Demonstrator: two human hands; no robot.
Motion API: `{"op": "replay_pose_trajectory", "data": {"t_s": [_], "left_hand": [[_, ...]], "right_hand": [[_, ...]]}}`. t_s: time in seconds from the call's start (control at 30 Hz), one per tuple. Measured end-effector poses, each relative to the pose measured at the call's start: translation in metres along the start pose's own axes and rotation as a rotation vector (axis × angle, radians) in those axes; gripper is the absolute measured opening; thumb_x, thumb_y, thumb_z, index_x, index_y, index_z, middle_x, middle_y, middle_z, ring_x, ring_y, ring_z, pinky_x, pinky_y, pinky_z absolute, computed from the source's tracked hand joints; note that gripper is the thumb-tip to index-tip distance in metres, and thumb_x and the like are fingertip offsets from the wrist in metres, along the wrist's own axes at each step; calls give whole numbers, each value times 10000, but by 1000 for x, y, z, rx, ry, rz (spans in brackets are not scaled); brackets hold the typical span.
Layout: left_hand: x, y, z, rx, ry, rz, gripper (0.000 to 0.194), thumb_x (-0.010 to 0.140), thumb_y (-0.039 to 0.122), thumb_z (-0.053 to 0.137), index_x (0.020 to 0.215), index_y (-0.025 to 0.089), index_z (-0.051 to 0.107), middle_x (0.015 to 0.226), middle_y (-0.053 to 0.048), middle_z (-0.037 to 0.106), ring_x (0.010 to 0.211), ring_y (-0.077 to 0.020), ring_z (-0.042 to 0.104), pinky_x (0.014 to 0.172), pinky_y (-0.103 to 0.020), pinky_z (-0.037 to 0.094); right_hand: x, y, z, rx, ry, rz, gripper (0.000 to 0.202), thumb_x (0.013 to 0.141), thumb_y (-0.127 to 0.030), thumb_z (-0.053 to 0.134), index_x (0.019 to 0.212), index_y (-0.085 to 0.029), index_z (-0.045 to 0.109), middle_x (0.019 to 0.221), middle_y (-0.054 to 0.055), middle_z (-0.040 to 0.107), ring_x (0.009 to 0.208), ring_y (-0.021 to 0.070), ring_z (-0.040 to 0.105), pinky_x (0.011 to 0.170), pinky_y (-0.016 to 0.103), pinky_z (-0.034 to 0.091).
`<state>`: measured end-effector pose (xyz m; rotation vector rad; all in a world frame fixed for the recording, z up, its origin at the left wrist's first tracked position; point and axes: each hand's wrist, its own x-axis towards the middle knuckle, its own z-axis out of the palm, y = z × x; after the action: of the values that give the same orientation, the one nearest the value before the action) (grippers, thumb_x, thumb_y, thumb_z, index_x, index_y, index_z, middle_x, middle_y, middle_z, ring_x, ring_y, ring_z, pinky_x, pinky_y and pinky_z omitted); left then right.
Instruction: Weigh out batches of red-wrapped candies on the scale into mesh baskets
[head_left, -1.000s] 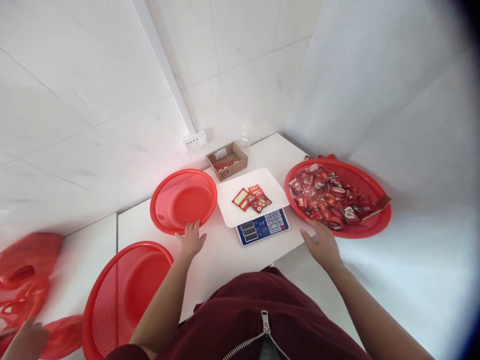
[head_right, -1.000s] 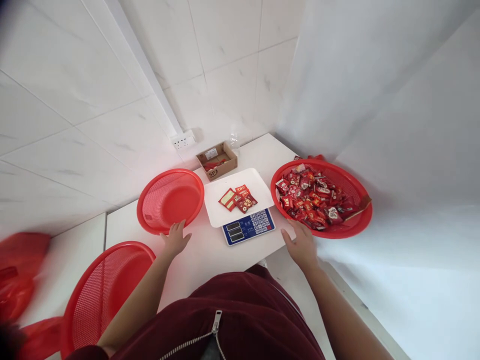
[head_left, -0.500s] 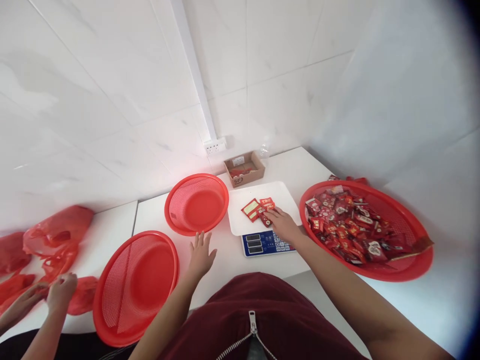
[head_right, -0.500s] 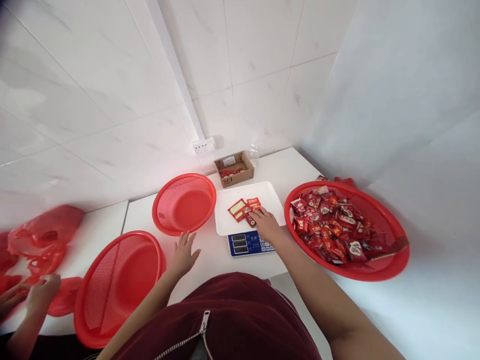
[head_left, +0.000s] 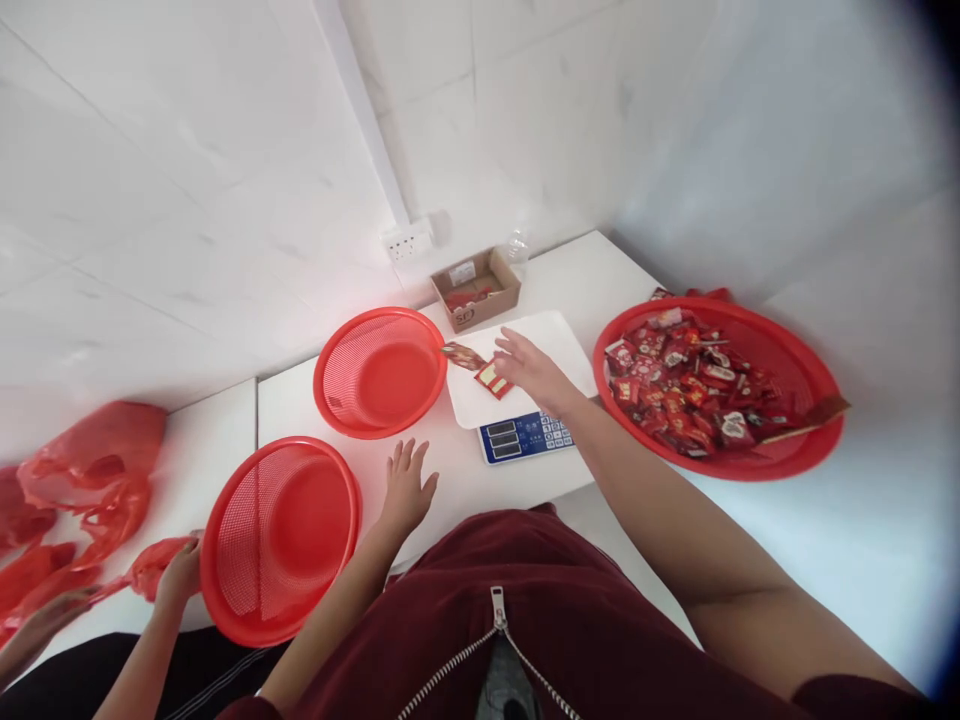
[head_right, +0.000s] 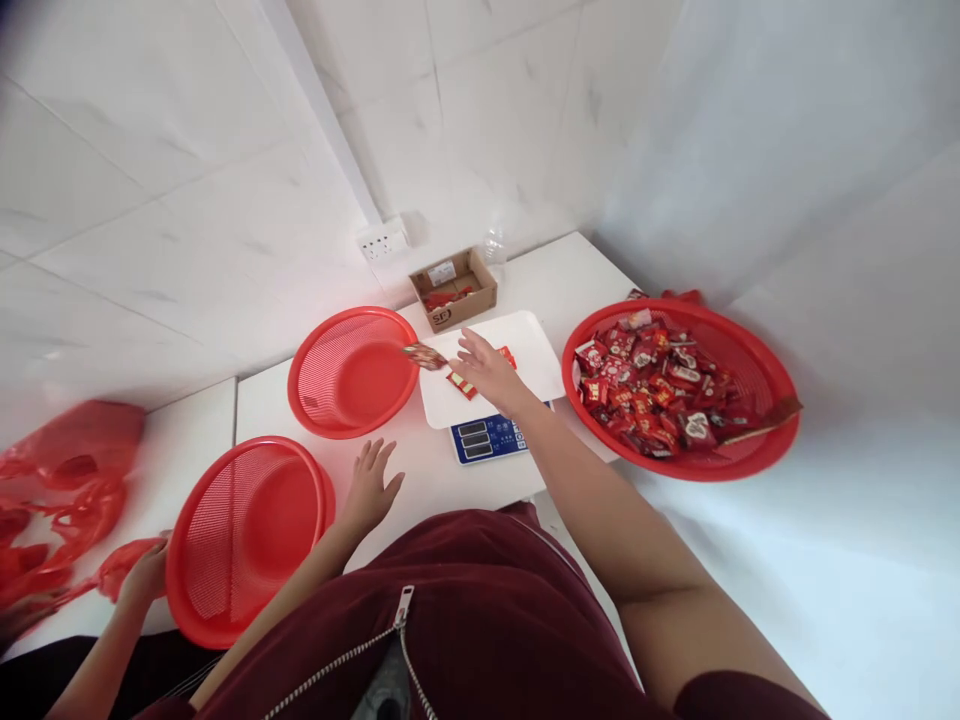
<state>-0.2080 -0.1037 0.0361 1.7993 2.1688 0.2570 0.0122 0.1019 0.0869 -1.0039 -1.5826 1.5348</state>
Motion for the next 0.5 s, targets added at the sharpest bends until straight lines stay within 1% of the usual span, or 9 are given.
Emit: {"op": "replay_pose_trajectory", "data": {"t_s": [0.07, 0.1, 0.17, 0.23, 0.3, 0.4, 0.5], "left_hand": [[7, -3, 1, -18, -6, 53, 487, 845, 250, 495, 1320, 180, 419, 1413, -168, 390, 1374, -336, 219, 1053, -575, 239], [10, -5, 2, -28, -11, 77, 489, 844, 252, 497, 1322, 185, 417, 1413, -167, 390, 1375, -334, 217, 1053, -578, 238], [16, -9, 4, -43, -23, 126, 490, 843, 254, 499, 1322, 190, 416, 1413, -168, 389, 1378, -335, 212, 1049, -586, 243], [23, -13, 5, -51, -23, 180, 480, 843, 253, 496, 1312, 181, 423, 1405, -177, 394, 1378, -339, 205, 1042, -591, 255], [30, -15, 4, -59, 5, 240, 454, 845, 248, 487, 1290, 170, 439, 1391, -184, 405, 1379, -336, 204, 1042, -585, 264], [42, -9, 0, -91, 84, 318, 414, 850, 232, 476, 1257, 160, 458, 1373, -182, 420, 1379, -322, 208, 1055, -568, 262], [51, 2, -3, -126, 131, 345, 396, 850, 227, 478, 1241, 166, 465, 1361, -174, 433, 1375, -319, 219, 1053, -571, 269]], "right_hand": [[-3, -12, 1, 61, 58, 1, 651, 801, -457, 590, 1375, -277, 342, 1401, 86, 431, 1238, 222, 451, 990, 406, 425], [-8, -14, -2, 53, 100, 18, 632, 788, -451, 610, 1351, -275, 382, 1372, 86, 464, 1220, 224, 468, 1000, 417, 416], [-27, -8, -13, 38, 196, 91, 585, 771, -441, 633, 1294, -251, 452, 1264, 94, 557, 1144, 230, 530, 983, 440, 429], [-56, 5, -28, 54, 310, 196, 556, 758, -455, 637, 1240, -216, 497, 1133, 98, 630, 1045, 231, 586, 931, 453, 466], [-93, 20, -41, 67, 436, 299, 556, 727, -480, 652, 1187, -193, 530, 1040, 93, 660, 963, 229, 617, 888, 451, 489], [-149, 40, -56, 70, 587, 422, 561, 661, -509, 694, 1110, -194, 572, 1000, 83, 668, 913, 224, 630, 869, 433, 499], [-191, 54, -66, 112, 696, 526, 557, 628, -530, 710, 1060, -201, 586, 970, 81, 674, 884, 224, 640, 852, 418, 510]]}}
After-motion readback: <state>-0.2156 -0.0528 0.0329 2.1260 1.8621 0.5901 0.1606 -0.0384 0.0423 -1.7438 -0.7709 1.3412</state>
